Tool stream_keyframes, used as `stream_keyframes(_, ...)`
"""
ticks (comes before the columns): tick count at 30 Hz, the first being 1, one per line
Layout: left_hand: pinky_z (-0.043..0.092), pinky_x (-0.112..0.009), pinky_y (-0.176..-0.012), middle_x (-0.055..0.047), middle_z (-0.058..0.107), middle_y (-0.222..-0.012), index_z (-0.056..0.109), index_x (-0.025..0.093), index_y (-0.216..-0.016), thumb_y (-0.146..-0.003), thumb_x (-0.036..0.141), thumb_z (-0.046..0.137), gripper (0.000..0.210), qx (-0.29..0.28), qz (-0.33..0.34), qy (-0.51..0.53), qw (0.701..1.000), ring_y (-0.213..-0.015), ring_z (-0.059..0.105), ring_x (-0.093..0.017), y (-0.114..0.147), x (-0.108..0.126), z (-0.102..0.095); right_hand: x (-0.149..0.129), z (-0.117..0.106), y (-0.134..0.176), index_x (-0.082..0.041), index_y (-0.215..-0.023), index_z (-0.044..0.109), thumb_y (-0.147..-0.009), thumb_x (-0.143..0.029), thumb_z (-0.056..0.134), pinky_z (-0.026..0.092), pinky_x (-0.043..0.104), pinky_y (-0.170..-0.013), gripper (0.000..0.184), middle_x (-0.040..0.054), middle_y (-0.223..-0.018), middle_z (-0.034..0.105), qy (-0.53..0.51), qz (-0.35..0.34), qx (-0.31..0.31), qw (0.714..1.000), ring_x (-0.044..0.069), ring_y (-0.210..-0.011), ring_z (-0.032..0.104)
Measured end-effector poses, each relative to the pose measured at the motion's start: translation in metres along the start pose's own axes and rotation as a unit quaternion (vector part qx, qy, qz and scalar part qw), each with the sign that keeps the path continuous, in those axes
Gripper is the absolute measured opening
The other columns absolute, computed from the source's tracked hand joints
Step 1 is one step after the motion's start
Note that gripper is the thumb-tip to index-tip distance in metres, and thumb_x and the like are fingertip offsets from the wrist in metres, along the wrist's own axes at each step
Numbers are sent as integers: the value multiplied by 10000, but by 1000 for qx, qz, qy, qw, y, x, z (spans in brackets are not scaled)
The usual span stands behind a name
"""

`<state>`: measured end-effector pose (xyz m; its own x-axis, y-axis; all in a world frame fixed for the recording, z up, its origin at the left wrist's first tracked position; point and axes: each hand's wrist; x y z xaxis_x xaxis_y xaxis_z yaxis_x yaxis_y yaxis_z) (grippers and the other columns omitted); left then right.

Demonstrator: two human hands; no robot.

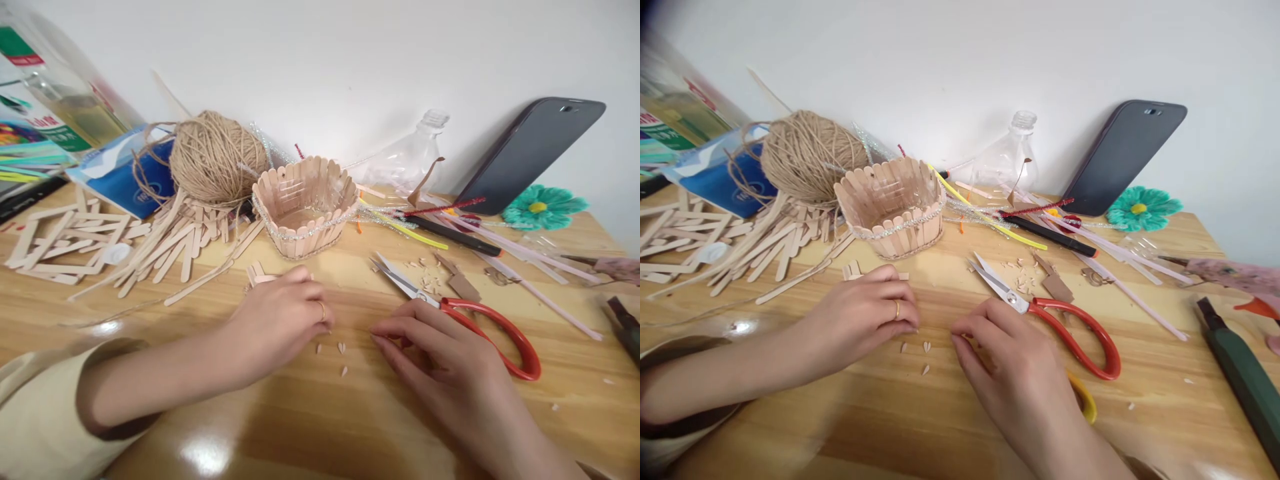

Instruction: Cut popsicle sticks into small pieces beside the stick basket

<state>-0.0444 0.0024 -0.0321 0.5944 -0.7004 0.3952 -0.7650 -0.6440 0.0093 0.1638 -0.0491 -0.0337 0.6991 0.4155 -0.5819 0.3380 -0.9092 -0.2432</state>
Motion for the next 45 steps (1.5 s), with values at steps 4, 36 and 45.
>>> stream_keyframes(4,420,-272,-698,4,681,-777,690,221,-808,-850,161,523,182,-8,28,61,998,-758,542,-154,2,-5,-2,0,1,2,-194,-817,645,-844,-119,522,461,229,-533,147,27,-758,599,-11,6,-14,1000,130,-633,584)
stream_keyframes(36,387,-243,-675,14,645,-777,610,194,-843,-862,197,521,92,-19,53,38,998,-817,517,-163,13,-16,-9,-18,24,5,-191,-810,647,-869,-151,497,418,252,-535,166,35,-728,591,36,-38,-26,998,149,-620,555)
stream_keyframes(45,398,-267,-687,-2,637,-720,673,185,-751,-834,206,556,145,-27,50,38,998,-797,518,-176,15,-18,-5,-29,40,1,-176,-704,661,-877,-159,480,387,251,-524,251,23,-642,593,104,-58,7,993,142,-572,541)
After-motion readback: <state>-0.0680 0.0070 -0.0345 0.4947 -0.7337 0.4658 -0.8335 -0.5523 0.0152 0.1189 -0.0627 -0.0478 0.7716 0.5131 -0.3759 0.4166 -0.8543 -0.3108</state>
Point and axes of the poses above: each hand's wrist, its own y-axis away from the middle knuckle, its own z-axis out of the palm, x = y × z
